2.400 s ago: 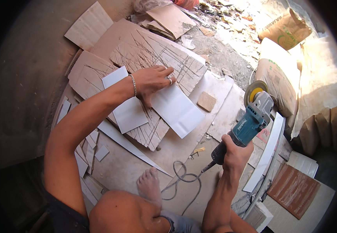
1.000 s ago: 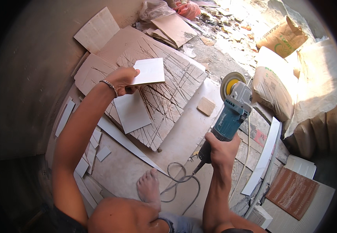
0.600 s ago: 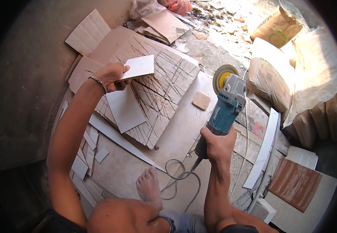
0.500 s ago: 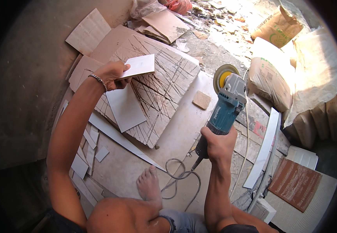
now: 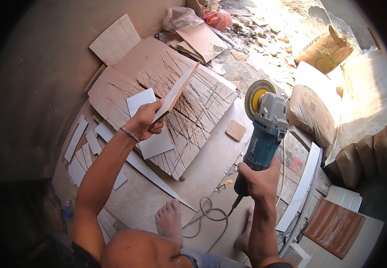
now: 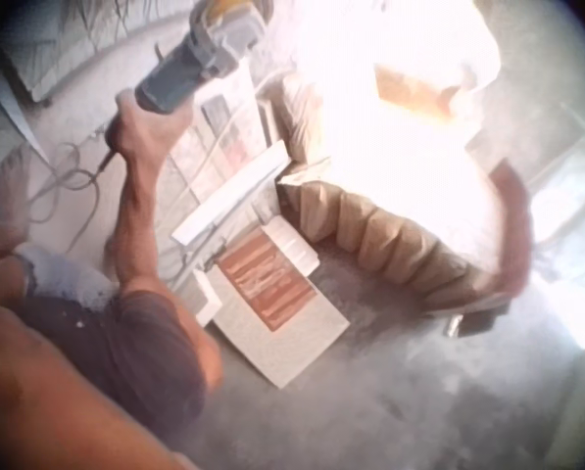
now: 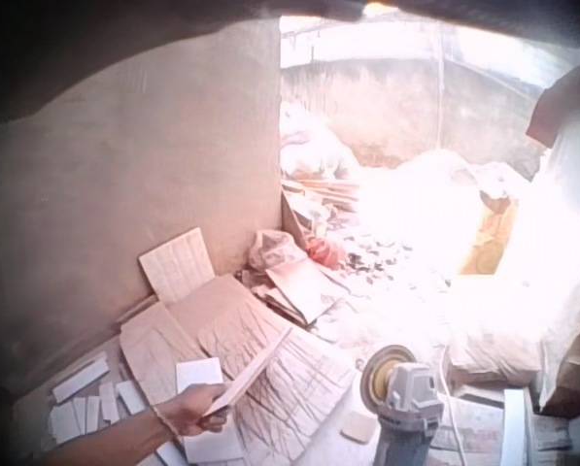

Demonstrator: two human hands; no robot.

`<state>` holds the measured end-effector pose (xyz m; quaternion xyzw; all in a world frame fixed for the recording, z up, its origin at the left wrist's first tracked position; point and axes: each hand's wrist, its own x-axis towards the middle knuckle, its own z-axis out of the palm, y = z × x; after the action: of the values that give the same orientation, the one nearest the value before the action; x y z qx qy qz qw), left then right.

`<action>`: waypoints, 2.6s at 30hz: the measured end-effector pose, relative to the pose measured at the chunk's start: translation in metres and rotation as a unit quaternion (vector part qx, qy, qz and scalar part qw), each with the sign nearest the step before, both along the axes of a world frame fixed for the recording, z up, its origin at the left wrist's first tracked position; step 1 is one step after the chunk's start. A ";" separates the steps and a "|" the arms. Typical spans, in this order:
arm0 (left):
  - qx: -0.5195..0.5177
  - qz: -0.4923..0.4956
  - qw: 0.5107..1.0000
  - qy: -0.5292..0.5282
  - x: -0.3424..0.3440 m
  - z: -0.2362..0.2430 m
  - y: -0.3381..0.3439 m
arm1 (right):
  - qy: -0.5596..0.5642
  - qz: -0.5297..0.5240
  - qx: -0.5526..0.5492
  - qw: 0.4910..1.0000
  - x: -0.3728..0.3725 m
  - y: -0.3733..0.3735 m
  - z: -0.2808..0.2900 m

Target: The person uses an angle grinder to cut a white rectangular tile into smaller pieces while sitting on the floor. After cutting, the person stands up, gathers the cut pieces, and walks through a construction site to hand them to a coworker.

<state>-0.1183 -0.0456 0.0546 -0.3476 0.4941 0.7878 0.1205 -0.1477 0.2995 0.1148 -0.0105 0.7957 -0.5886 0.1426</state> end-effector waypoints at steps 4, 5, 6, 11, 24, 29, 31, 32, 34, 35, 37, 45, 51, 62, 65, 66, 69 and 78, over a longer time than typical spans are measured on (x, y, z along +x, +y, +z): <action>0.156 -0.031 0.986 0.047 0.037 -0.025 0.020 | -0.020 0.106 0.046 0.993 -0.010 -0.002 0.026; 0.182 -0.043 0.980 0.067 0.047 -0.030 0.023 | -0.016 0.137 0.048 0.989 -0.010 -0.002 0.032; 0.215 -0.053 0.971 0.095 0.056 -0.036 0.024 | -0.020 0.163 0.064 0.984 -0.010 -0.005 0.037; 0.262 -0.081 0.955 0.111 0.087 -0.061 0.031 | -0.061 0.296 0.112 0.947 0.011 -0.016 0.051; 0.314 -0.080 0.929 0.177 0.104 -0.115 0.033 | -0.075 0.385 0.192 0.900 0.043 -0.038 0.053; 0.306 -0.046 0.936 0.170 0.108 -0.135 0.035 | -0.075 0.400 0.225 0.885 0.048 -0.046 0.051; 0.307 -0.044 0.931 0.191 0.108 -0.143 0.035 | -0.059 0.409 0.230 0.881 0.050 -0.048 0.050; 0.309 -0.045 0.926 0.210 0.108 -0.146 0.035 | -0.060 0.413 0.231 0.879 0.051 -0.049 0.049; 0.313 -0.039 0.929 0.193 0.109 -0.150 0.034 | -0.053 0.416 0.241 0.875 0.052 -0.051 0.048; 0.324 -0.041 0.924 0.199 0.109 -0.152 0.034 | -0.059 0.413 0.246 0.875 0.052 -0.052 0.047; 0.354 -0.049 0.908 0.221 0.110 -0.154 0.033 | -0.055 0.414 0.239 0.877 0.053 -0.053 0.047; 0.306 -0.044 0.937 0.164 0.109 -0.163 0.031 | -0.044 0.411 0.244 0.877 0.057 -0.055 0.046; 0.281 -0.040 0.944 0.166 0.107 -0.144 0.034 | -0.047 0.412 0.251 0.875 0.058 -0.055 0.045; 0.218 -0.041 0.969 0.105 0.103 -0.113 0.039 | -0.062 0.400 0.248 0.880 0.059 -0.055 0.044; 0.208 -0.048 0.971 0.108 0.102 -0.115 0.039 | -0.057 0.401 0.248 0.880 0.059 -0.054 0.044; 0.219 -0.046 0.970 0.097 0.102 -0.115 0.038 | -0.046 0.404 0.246 0.880 0.058 -0.053 0.044; 0.236 -0.040 0.966 0.096 0.103 -0.120 0.038 | -0.041 0.406 0.248 0.879 0.057 -0.053 0.043; 0.306 -0.061 0.935 0.165 0.106 -0.145 0.033 | -0.032 0.401 0.248 0.881 0.053 -0.049 0.038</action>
<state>-0.0120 -0.0121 -0.0902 -0.1278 0.2620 0.9384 0.1857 -0.0945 0.2501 0.1526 -0.2740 0.8386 -0.2647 0.3895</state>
